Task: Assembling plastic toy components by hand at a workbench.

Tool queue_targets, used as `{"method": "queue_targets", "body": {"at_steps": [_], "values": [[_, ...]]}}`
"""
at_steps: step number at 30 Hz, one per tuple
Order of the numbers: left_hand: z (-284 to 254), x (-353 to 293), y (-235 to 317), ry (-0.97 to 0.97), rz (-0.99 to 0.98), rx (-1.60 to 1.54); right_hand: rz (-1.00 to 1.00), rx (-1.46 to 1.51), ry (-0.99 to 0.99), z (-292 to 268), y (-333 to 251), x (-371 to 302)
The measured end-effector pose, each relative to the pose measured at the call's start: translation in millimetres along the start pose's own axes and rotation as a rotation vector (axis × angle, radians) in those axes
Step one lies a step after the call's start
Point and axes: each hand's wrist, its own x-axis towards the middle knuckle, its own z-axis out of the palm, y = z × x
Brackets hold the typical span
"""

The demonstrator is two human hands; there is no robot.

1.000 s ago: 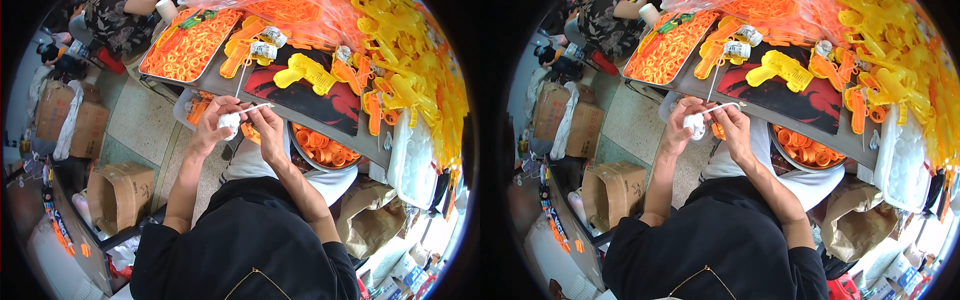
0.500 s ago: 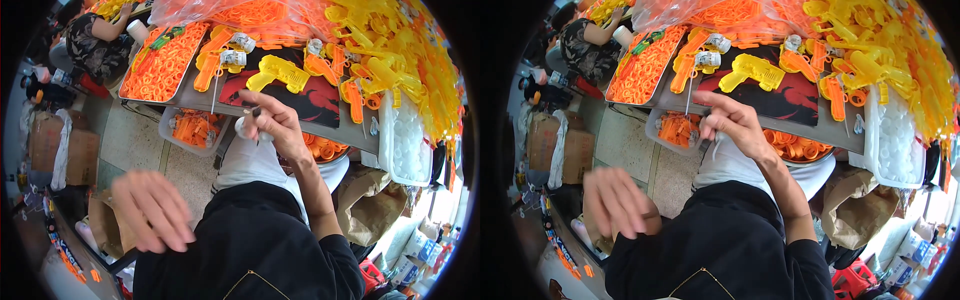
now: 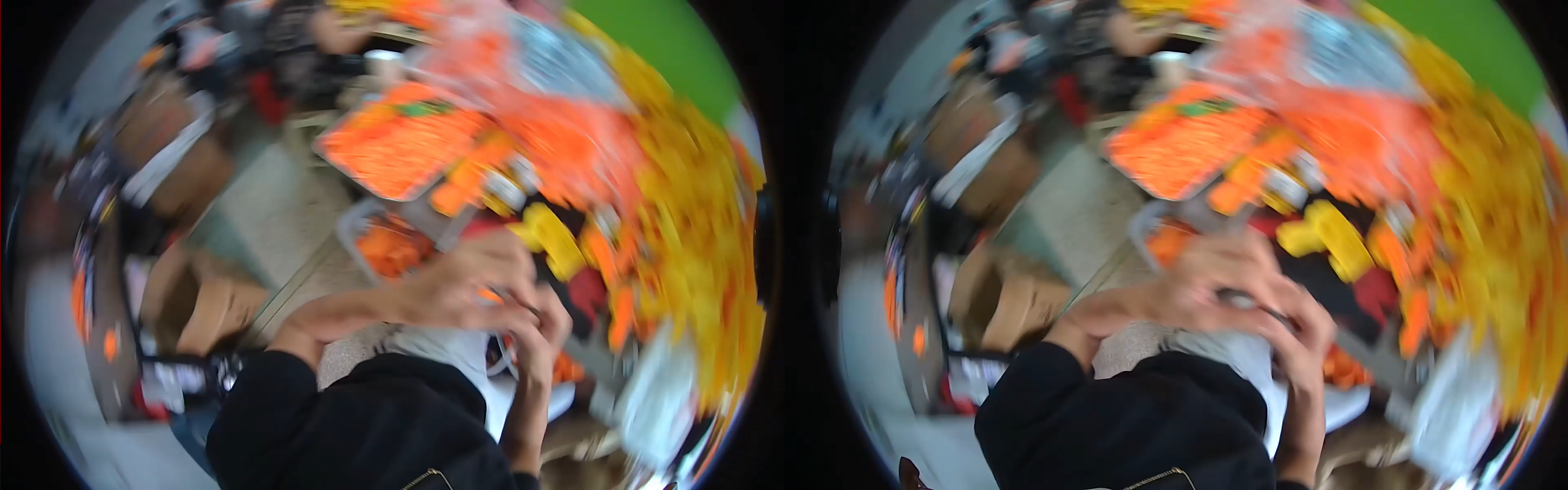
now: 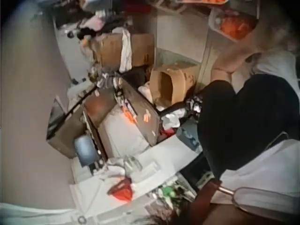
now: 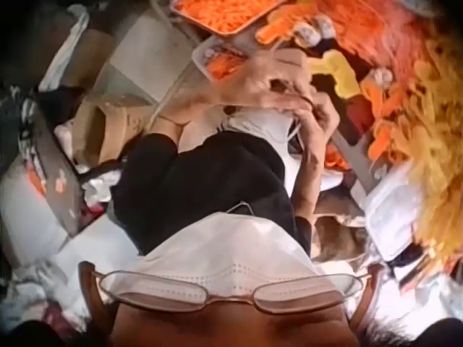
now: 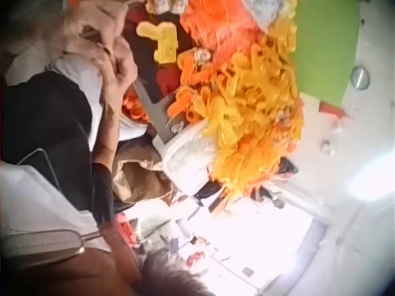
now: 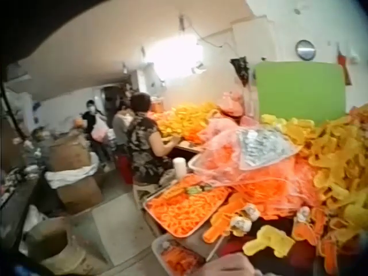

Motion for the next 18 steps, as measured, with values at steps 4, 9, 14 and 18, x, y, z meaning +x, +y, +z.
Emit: {"method": "queue_targets", "body": {"at_steps": [4,9,14,18], "values": [[-17,-11,16,0.056,-0.175,-0.024,-0.269,0.198,0.016,-4,7,0],[-162,-131,-13,0.847,-0.649,0.153,-0.27,0.481,-0.102,-69,27,5],[-352,-299,11,1.405,-1.033,0.626,-0.228,0.452,0.263,-130,-5,-14],[-436,-394,58,1.413,-0.862,1.549,-0.183,0.529,0.241,-211,-4,-4]]}}
